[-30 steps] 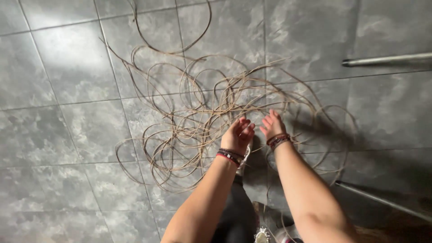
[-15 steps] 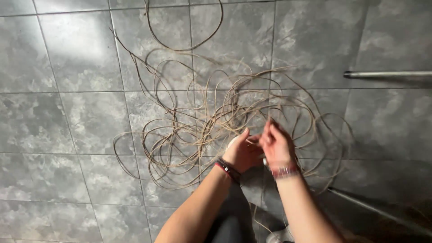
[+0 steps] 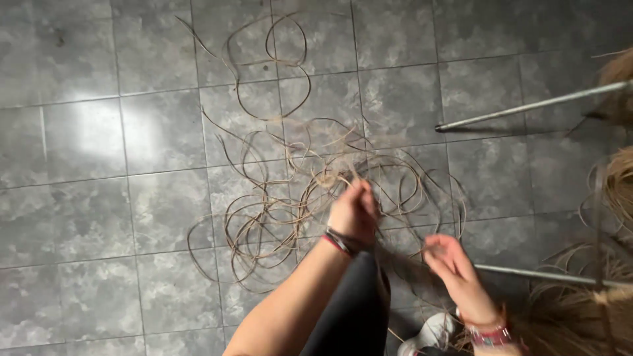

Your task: Weave natural fibers around a furniture frame to create a decorative pattern.

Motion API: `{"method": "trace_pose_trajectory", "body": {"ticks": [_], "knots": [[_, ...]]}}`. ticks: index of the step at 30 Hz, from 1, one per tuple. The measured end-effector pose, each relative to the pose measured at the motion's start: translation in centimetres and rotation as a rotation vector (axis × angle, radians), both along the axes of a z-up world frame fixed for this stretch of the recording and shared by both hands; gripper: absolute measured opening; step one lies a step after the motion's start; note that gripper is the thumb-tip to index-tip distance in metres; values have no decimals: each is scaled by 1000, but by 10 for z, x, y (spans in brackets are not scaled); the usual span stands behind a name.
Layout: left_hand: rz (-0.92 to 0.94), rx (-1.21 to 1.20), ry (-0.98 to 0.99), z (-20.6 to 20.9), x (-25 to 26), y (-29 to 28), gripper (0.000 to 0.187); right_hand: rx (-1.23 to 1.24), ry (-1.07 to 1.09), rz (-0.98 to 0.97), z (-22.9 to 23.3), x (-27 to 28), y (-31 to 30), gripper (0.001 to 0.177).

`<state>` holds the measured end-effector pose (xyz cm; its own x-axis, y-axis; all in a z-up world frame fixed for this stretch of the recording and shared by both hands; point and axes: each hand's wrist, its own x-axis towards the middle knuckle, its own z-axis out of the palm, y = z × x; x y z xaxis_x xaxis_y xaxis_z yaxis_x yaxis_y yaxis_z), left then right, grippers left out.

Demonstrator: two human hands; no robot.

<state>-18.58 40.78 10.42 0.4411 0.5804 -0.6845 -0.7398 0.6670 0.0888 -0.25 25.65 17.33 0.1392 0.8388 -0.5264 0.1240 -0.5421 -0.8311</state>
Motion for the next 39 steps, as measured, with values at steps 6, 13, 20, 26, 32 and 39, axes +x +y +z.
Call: {"method": "trace_pose_trajectory", "body": {"ticks": [6, 13, 20, 26, 32, 39], "knots": [[-600, 1247, 696, 7, 5, -165, 25, -317, 2, 221, 16, -65, 53, 48], [-352, 596, -204, 84, -19, -128, 20, -18, -582, 356, 103, -79, -7, 24], [1, 351, -65, 132, -25, -100, 25, -98, -335, 136, 71, -26, -131, 21], [-558, 956, 341, 141, -8, -229, 36, 46, 173, -198, 112, -53, -74, 46], [-775, 897, 188, 122, 3, -218, 69, 219, -39, -217, 61, -44, -111, 22], [-472, 439, -274, 159, 37, -191, 31, -276, 60, -270, 64, -47, -225, 20]]}}
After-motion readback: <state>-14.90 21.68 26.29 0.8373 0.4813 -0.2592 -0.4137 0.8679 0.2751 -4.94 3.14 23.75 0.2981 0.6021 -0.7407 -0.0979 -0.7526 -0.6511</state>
